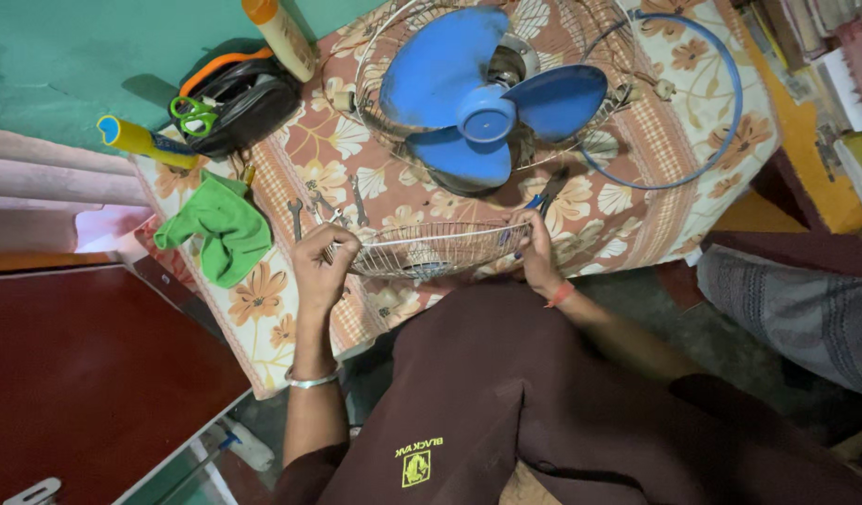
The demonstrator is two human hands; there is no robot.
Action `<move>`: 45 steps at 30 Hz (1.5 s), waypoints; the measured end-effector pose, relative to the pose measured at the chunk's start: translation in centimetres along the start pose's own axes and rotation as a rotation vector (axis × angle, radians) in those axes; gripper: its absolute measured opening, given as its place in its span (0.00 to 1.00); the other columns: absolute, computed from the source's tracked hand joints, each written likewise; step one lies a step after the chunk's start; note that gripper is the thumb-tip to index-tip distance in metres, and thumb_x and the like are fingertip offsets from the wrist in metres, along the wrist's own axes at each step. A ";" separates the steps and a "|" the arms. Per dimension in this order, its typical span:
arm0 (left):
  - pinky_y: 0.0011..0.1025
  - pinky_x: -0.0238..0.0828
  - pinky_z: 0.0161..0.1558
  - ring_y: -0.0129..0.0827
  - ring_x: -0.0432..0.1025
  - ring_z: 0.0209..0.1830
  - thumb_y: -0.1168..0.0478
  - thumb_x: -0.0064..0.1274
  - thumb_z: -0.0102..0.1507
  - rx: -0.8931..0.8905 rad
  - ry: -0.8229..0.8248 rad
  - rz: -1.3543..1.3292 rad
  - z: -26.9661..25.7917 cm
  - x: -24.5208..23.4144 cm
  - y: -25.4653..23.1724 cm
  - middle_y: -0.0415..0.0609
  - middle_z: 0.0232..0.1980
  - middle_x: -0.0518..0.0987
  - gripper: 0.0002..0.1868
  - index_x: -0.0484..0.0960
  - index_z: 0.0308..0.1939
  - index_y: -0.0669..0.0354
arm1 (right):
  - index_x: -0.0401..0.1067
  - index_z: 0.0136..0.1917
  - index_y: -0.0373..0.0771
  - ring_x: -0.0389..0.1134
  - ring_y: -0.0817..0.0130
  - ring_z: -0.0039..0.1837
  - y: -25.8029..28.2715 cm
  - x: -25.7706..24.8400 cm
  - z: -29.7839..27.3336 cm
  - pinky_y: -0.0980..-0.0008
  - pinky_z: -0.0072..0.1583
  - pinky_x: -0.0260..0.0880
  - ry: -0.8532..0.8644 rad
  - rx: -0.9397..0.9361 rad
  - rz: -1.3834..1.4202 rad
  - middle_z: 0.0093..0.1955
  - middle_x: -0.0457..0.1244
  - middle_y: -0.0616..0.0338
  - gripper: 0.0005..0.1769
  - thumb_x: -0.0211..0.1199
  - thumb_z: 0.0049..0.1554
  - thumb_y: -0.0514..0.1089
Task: The person assembles a blue electric fan by attaching the front grille, aligning the blades, and securing the rear grille. They use a green cloth to wipe the fan blades and grille during assembly.
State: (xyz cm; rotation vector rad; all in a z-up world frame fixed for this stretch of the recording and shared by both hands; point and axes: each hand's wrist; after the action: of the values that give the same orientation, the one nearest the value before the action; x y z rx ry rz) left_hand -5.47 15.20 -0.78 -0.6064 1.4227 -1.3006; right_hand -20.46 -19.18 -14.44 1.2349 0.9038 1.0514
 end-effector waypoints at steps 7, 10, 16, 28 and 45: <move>0.24 0.53 0.26 0.19 0.60 0.22 0.56 0.66 0.61 -0.283 -0.005 -0.034 0.8 0.8 -1.7 0.38 0.20 0.71 0.21 0.78 0.20 0.64 | 0.66 0.59 0.35 0.60 0.72 0.61 -1.9 -0.6 -0.6 0.70 0.63 0.61 -0.168 0.185 0.307 0.57 0.60 0.59 0.31 0.70 0.59 0.62; 0.24 0.47 0.22 0.18 0.56 0.18 0.53 0.67 0.61 -0.377 -0.062 -0.004 1.2 1.2 -1.5 0.36 0.17 0.67 0.25 0.75 0.16 0.62 | 0.66 0.59 0.37 0.65 0.73 0.59 -2.3 -0.3 -1.0 0.67 0.67 0.69 -0.186 0.218 0.523 0.55 0.63 0.61 0.28 0.72 0.57 0.57; 0.24 0.48 0.22 0.16 0.56 0.18 0.52 0.66 0.62 -0.388 -0.110 -0.011 2.3 1.6 -1.4 0.33 0.17 0.67 0.25 0.76 0.16 0.61 | 0.67 0.59 0.36 0.67 0.75 0.50 -2.5 -0.4 -0.6 0.72 0.49 0.70 -0.249 0.309 0.491 0.50 0.65 0.62 0.28 0.71 0.56 0.56; 0.22 0.52 0.26 0.18 0.59 0.21 0.58 0.62 0.64 -0.288 -0.133 -0.316 1.8 2.1 1.0 0.36 0.21 0.70 0.19 0.78 0.21 0.60 | 0.55 0.79 0.39 0.60 0.67 0.68 -3.5 -0.8 -0.2 0.68 0.67 0.63 -0.198 0.050 0.320 0.67 0.58 0.56 0.51 0.71 0.53 0.62; 0.43 0.55 0.77 0.45 0.59 0.77 0.40 0.34 0.75 0.213 -0.460 -0.245 8.4 11.2 -4.5 0.57 0.74 0.66 0.34 0.63 0.74 0.65 | 0.25 0.85 0.33 0.34 0.57 0.87 2.3 -3.4 3.4 0.56 0.83 0.36 -0.653 -0.001 0.280 0.89 0.31 0.49 0.54 0.58 0.67 0.58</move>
State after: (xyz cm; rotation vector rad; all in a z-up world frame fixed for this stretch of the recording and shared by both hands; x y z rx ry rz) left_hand -2.52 0.91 0.66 -0.8876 0.8416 -1.3710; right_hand -18.45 -23.35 -11.76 1.6005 0.2307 0.7740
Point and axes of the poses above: each hand's wrist, its own z-axis towards the middle knuckle, its own x-axis out of the palm, y = z × x
